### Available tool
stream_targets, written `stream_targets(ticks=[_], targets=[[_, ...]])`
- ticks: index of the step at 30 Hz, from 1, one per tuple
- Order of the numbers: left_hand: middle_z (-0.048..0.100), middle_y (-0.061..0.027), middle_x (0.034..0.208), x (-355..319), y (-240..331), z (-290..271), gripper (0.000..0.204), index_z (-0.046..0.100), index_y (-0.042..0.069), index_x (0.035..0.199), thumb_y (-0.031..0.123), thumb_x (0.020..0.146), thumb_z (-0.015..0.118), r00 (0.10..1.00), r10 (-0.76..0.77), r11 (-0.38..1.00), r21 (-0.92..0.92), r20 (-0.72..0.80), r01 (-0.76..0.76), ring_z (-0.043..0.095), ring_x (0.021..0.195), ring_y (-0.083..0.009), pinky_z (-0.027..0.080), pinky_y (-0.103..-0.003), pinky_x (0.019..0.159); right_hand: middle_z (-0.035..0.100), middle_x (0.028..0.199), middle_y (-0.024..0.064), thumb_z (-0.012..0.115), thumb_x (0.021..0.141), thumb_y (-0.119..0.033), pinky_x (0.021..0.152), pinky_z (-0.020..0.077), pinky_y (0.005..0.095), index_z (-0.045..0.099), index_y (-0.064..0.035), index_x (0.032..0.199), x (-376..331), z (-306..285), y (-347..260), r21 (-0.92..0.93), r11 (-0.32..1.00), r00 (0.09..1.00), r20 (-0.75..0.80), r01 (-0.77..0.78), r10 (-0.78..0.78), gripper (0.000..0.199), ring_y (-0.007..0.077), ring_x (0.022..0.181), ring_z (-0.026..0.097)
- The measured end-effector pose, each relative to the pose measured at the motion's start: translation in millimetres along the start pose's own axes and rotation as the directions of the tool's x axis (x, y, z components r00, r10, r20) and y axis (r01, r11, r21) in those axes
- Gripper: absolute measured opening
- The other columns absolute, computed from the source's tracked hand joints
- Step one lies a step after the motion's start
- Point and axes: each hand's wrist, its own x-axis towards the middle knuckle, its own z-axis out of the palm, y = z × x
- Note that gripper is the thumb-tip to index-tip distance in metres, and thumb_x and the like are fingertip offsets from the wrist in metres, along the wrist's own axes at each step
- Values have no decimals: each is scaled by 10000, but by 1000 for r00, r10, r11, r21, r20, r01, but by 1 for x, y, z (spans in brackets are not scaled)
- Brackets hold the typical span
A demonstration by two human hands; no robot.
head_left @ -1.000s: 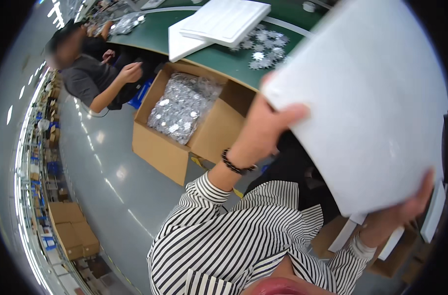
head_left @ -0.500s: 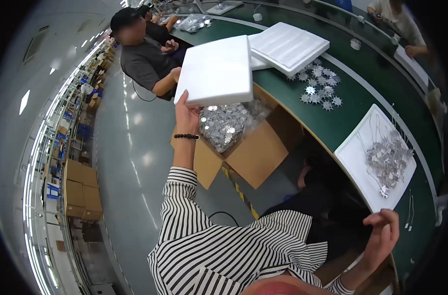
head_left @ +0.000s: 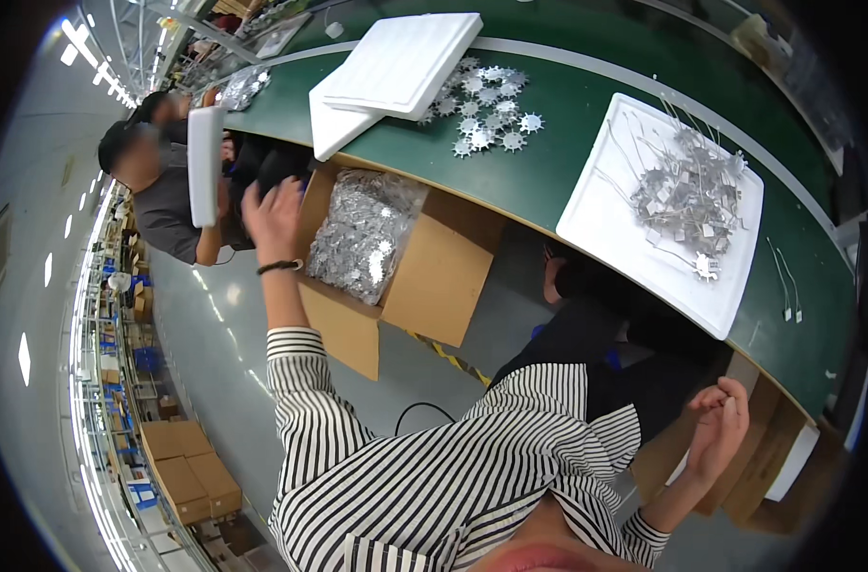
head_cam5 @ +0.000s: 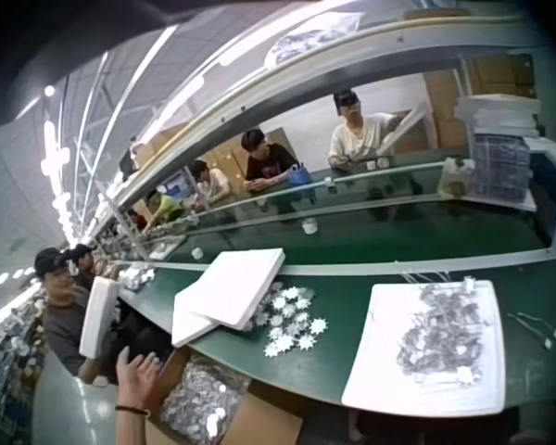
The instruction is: Sorting and untangling strings of electronic components on a production line.
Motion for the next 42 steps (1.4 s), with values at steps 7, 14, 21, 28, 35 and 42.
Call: stream_targets(ticks=[7, 14, 21, 28, 35, 42], targets=[[525, -380, 1290, 33, -116, 152, 918, 223, -117, 1497, 356, 904, 740, 988, -151, 874, 467, 5, 132, 628, 1137, -485, 591, -454, 929, 568, 855, 101, 467, 1036, -138, 755, 477, 304, 576, 35, 1227, 1, 29, 19, 28, 998, 998, 29, -62, 61, 281, 201, 796, 557], [569, -335, 1176, 57, -109, 184, 630, 319, -150, 1379, 147, 891, 584, 992, -60, 970, 243, 110, 31, 672, 997, -414, 634, -414, 830, 575, 840, 101, 478, 1036, -147, 742, 480, 307, 585, 33, 1203, 0, 45, 24, 77, 993, 995, -28, -95, 97, 268, 205, 783, 564], [620, -230, 1105, 28, -41, 150, 495, 435, -99, 1330, 201, 944, 512, 955, 81, 993, 55, 287, -101, 642, 902, -357, 581, -490, 890, 595, 826, 114, 506, 1009, -131, 744, 489, 308, 598, 33, 1166, 10, 64, 33, 99, 983, 988, 7, -153, 153, 245, 211, 771, 577], [656, -138, 1061, -25, -43, 82, 362, 604, 13, 1175, 314, 987, 530, 983, 166, 983, -89, 82, -158, 613, 1065, -334, 517, -546, 938, 656, 812, 147, 516, 961, -80, 752, 511, 302, 619, 52, 1126, 41, 136, 46, -35, 970, 914, 326, -242, 240, 235, 218, 748, 620], [632, -120, 1080, 13, -63, 51, 341, 569, 49, 1203, 281, 955, 540, 981, 87, 970, -212, -172, -123, 603, 1018, -270, 533, -464, 822, 671, 798, 145, 523, 954, -63, 751, 513, 285, 641, 51, 1104, 48, 182, 43, -118, 950, 847, 430, -289, 311, 222, 202, 733, 630], [662, -118, 1104, 49, -79, -21, 358, 621, 78, 1206, 244, 889, 619, 983, 160, 967, -188, -87, -174, 625, 964, -265, 531, -391, 708, 668, 788, 158, 540, 965, -54, 734, 529, 297, 654, 51, 1077, 48, 186, 44, -139, 920, 825, 409, -368, 391, 192, 223, 706, 640]])
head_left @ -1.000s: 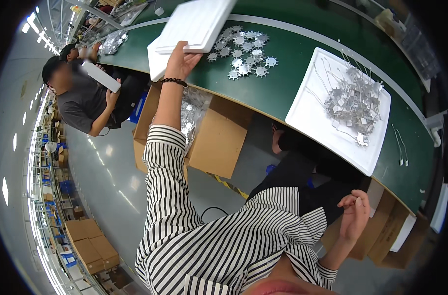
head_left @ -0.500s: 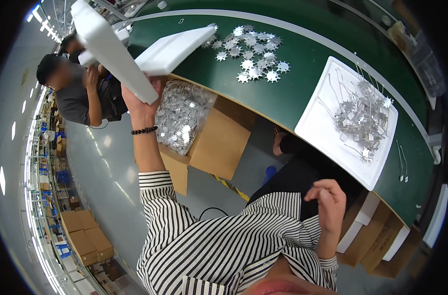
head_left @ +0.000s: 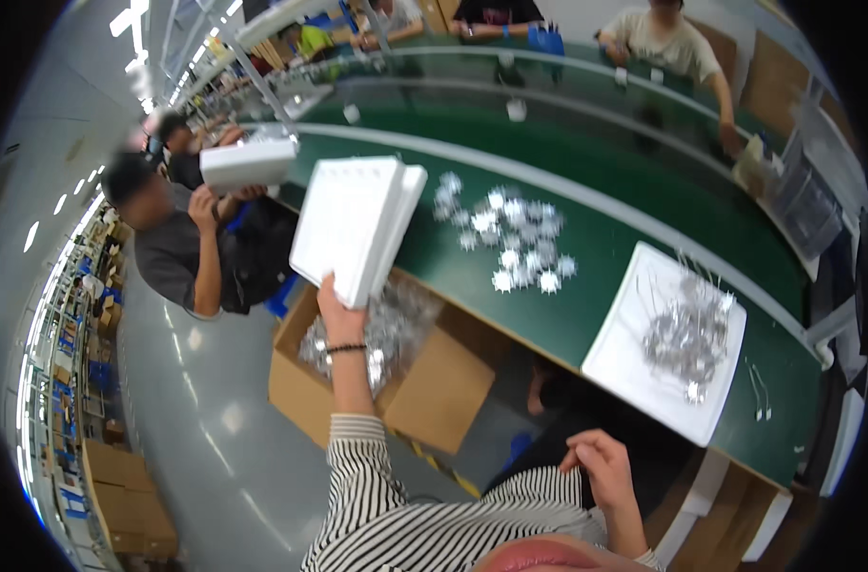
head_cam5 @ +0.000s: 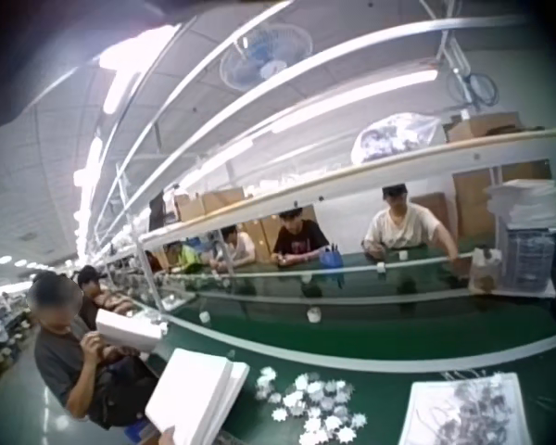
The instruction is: Sorting and untangling strings of electronic components on a production line.
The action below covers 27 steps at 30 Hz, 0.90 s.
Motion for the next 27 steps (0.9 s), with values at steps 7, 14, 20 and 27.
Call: stream_targets(ticks=[7, 14, 20, 27], targets=[[702, -72, 947, -61, -1, 38, 237, 652, 46, 1098, 200, 960, 537, 985, -50, 942, -319, 167, 102, 657, 780, -194, 534, -331, 658, 679, 775, 147, 545, 955, -35, 746, 534, 274, 668, 63, 1068, -4, 2, -6, 52, 996, 996, -57, -70, 73, 194, 205, 721, 654], [666, -136, 1164, -169, 13, 140, 407, 588, -17, 1293, 70, 897, 629, 851, 91, 862, 387, 517, -327, 603, 1028, -221, 478, -321, 928, 641, 1055, 202, 605, 898, -168, 706, 535, 314, 440, 18, 1392, -11, -2, -63, 55, 933, 933, -85, 356, -351, 553, 271, 911, 651], [549, -207, 1344, -301, -43, 260, 803, 395, 4, 1489, 111, 760, 715, 467, -363, 856, 486, 806, -175, 535, 1156, -303, 434, -428, 1015, 306, 1624, 208, 543, 969, -577, 1155, 399, 434, 100, -15, 1623, -76, -109, -90, 2, 588, 564, -284, 809, -775, 970, 334, 1439, 404], [538, -194, 1295, -476, -136, 281, 755, 364, -8, 1511, 94, 815, 638, 132, -537, 788, 551, 833, -274, 518, 1101, -298, 408, -388, 1007, 312, 1594, 184, 676, 844, -217, 1185, 235, 425, 193, -22, 1606, -219, -127, -39, -446, 796, 275, -771, 409, -574, 923, 311, 1418, 331]])
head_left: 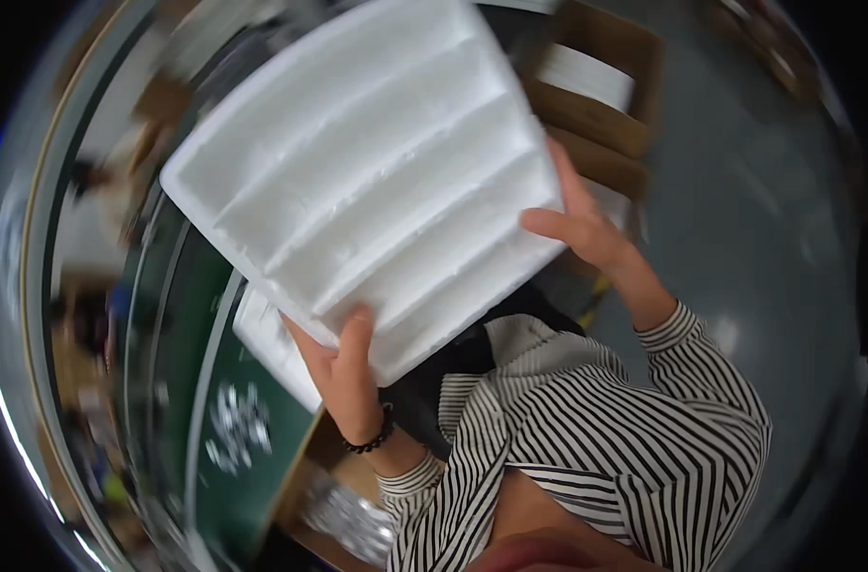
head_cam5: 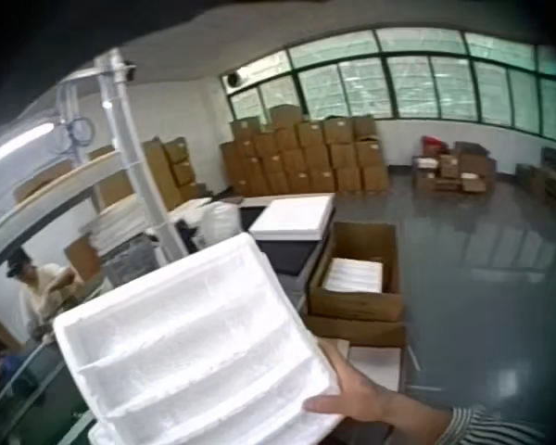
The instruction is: Sorting and untangling strings of electronic components on a production line.
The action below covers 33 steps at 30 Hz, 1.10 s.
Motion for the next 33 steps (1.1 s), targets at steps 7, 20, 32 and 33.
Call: stream_targets(ticks=[7, 20, 32, 33], targets=[[496, -295, 1397, -14, -94, 192, 754, 296, -41, 1546, 175, 920, 657, 729, -155, 986, 149, 666, 73, 525, 1228, -332, 422, -408, 1056, 422, 1532, 221, 609, 929, -175, 1077, 415, 395, 265, -18, 1583, -171, -147, 75, 330, 918, 749, -546, -220, 376, 756, 316, 1313, 492], [444, -270, 1479, -8, -190, 230, 640, 401, -32, 1497, 222, 977, 676, 622, -428, 902, 348, 656, 253, 550, 1274, -338, 494, -375, 1037, 546, 1341, 248, 716, 935, -265, 956, 519, 386, 391, 73, 1447, 5, -361, 120, 137, 984, 422, -903, 110, 78, 693, 300, 1167, 596], [566, -227, 1361, -2, -239, 191, 544, 478, -52, 1426, 127, 952, 675, 713, -633, 774, 251, 302, 581, 671, 1067, -231, 523, -302, 954, 539, 1400, 286, 689, 930, -301, 1013, 462, 448, 490, 130, 1377, 204, -431, 284, 237, 915, 652, -643, -328, 401, 651, 390, 1245, 558], [571, -226, 1347, -3, -249, 185, 535, 487, -51, 1418, 123, 949, 677, 732, -591, 807, 237, 340, 541, 671, 1062, -230, 534, -299, 927, 553, 1375, 279, 678, 937, -308, 1001, 467, 440, 502, 125, 1364, 196, -418, 278, 161, 902, 629, -667, -401, 399, 633, 383, 1217, 568]])
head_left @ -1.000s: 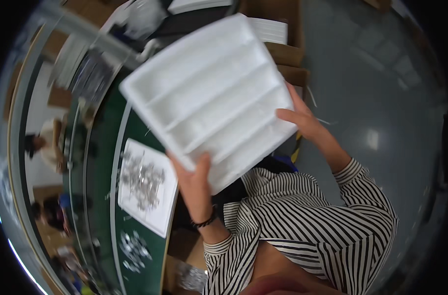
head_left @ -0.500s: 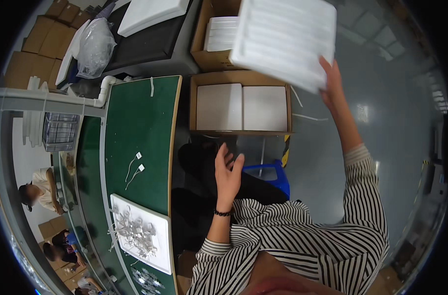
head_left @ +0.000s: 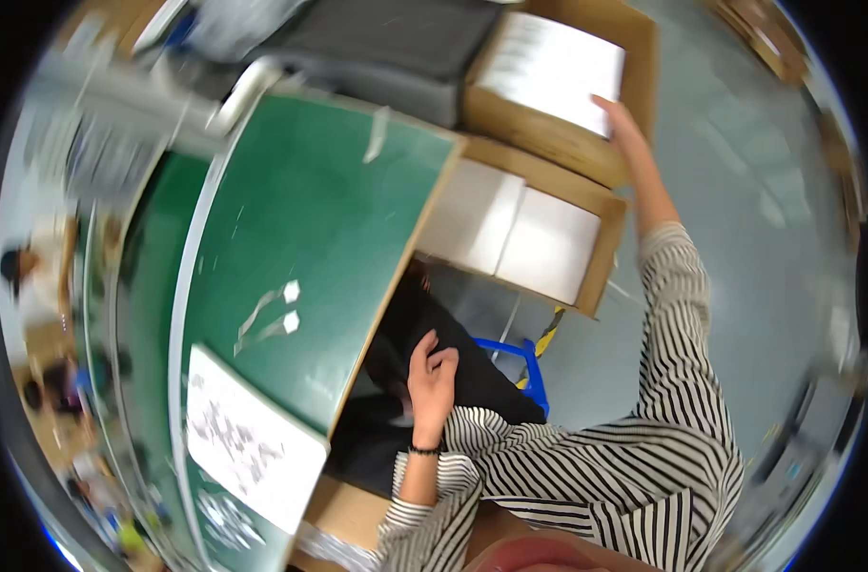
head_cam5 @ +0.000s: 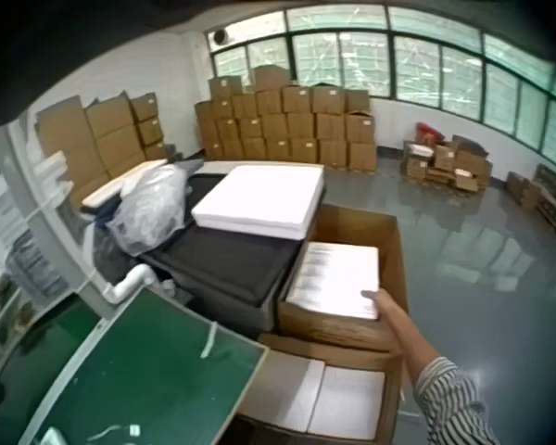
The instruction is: Sorting and untangling strings of electronic components on a production line.
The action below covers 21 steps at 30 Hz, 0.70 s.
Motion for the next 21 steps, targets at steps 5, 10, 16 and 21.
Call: stream_targets(ticks=[5, 10, 16, 21], targets=[[617, -186, 1254, -8, 0, 6, 484, 579, -12, 1345, 161, 907, 693, 998, 58, 995, 87, 11, -58, 676, 1003, -270, 571, -337, 843, 624, 1251, 240, 627, 973, -342, 943, 489, 403, 562, 100, 1304, -38, -23, -6, -506, 855, 991, -7, 111, -133, 556, 348, 1078, 616], [689, -150, 1095, -64, 68, -29, 387, 647, 12, 1234, 217, 907, 666, 900, 359, 893, 188, 246, -408, 665, 865, -279, 535, -354, 715, 695, 1127, 201, 576, 1008, -376, 885, 511, 367, 621, 76, 1243, -71, -45, -27, -781, 521, 847, 19, 345, -531, 511, 313, 938, 665], [634, 22, 632, -152, 87, -121, 161, 747, 24, 1013, 33, 853, 733, 817, 472, 871, 31, -331, -491, 481, 521, -81, 402, -204, 530, 709, 1109, 104, 582, 1029, -178, 893, 523, 284, 655, -23, 1284, -252, 96, -66, -331, 719, 787, 355, 610, -504, 308, 186, 960, 665], [668, -48, 919, -184, 41, -222, 226, 703, 20, 1109, 33, 883, 696, 254, 396, 906, 331, -883, -264, 551, 693, -99, 439, -215, 588, 697, 1066, 77, 590, 1027, -152, 873, 503, 289, 653, -16, 1263, -339, 200, -71, -173, 412, 411, 680, 895, -607, 279, 182, 933, 642]])
